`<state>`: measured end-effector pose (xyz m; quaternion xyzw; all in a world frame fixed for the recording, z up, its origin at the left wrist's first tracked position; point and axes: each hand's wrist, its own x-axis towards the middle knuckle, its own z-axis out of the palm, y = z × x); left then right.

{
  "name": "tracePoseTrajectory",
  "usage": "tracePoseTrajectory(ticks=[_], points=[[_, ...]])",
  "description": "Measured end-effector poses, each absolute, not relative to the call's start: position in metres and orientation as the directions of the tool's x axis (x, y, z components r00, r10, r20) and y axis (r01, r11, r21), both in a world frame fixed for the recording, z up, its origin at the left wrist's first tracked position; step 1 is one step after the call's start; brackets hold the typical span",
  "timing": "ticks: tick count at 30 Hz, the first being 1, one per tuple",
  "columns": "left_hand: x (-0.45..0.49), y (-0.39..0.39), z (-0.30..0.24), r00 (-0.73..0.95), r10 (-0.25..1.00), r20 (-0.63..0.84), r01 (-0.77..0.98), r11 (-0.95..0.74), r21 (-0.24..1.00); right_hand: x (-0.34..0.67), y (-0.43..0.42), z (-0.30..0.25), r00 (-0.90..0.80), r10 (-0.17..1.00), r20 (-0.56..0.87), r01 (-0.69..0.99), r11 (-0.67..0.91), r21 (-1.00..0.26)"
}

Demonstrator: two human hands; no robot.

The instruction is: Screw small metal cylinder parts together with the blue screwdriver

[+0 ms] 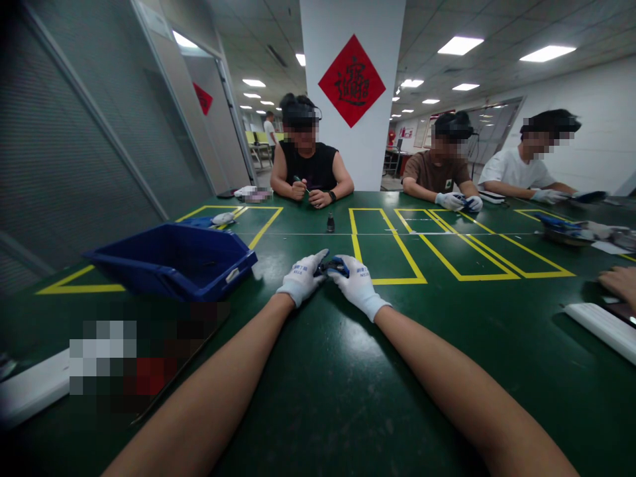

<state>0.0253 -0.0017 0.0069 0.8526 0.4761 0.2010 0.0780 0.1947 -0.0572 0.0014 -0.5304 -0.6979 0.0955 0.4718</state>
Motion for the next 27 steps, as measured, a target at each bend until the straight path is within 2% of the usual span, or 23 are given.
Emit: tracePoseTrajectory(ticks=[4,6,10,12,14,16,19,22,24,27], points=[[0.03,-0.003,0.006,0.512,0.812,0.28,0.74,-0.583,0.337,0.198,-0.056,0.005,0.123,0.886,0.448,0.519,0.327,-0.789],[0.032,-0.003,0.005,0.527,0.796,0.297,0.71,-0.604,0.362,0.2,-0.055,0.007,0.099,0.913,0.396,0.396,0.329,-0.858],[0.035,-0.005,0.004,0.502,0.795,0.34,0.637,-0.606,0.477,0.205,-0.053,0.009,0.082,0.949,0.306,0.02,0.305,-0.952],[0.034,-0.007,0.006,0.498,0.798,0.341,0.622,-0.602,0.501,0.206,-0.055,0.01,0.045,0.957,0.288,-0.025,0.289,-0.957],[0.032,-0.009,0.008,0.494,0.821,0.287,0.653,-0.568,0.5,0.206,-0.056,0.01,-0.004,0.955,0.297,0.057,0.297,-0.953],[0.029,-0.011,0.012,0.486,0.849,0.208,0.706,-0.522,0.479,0.205,-0.057,0.01,-0.005,0.946,0.323,0.213,0.317,-0.924],[0.026,-0.013,0.015,0.493,0.862,0.116,0.753,-0.489,0.44,0.204,-0.056,0.006,0.071,0.93,0.361,0.426,0.299,-0.854],[0.026,-0.013,0.014,0.506,0.86,0.071,0.771,-0.487,0.41,0.2,-0.053,0.002,0.182,0.9,0.396,0.568,0.232,-0.789],[0.028,-0.009,0.01,0.517,0.854,0.061,0.783,-0.5,0.37,0.194,-0.051,0.0,0.158,0.872,0.463,0.68,0.244,-0.692],[0.032,0.002,0.002,0.492,0.867,0.076,0.824,-0.493,0.28,0.184,-0.044,-0.003,-0.027,0.843,0.537,0.816,0.329,-0.476]])
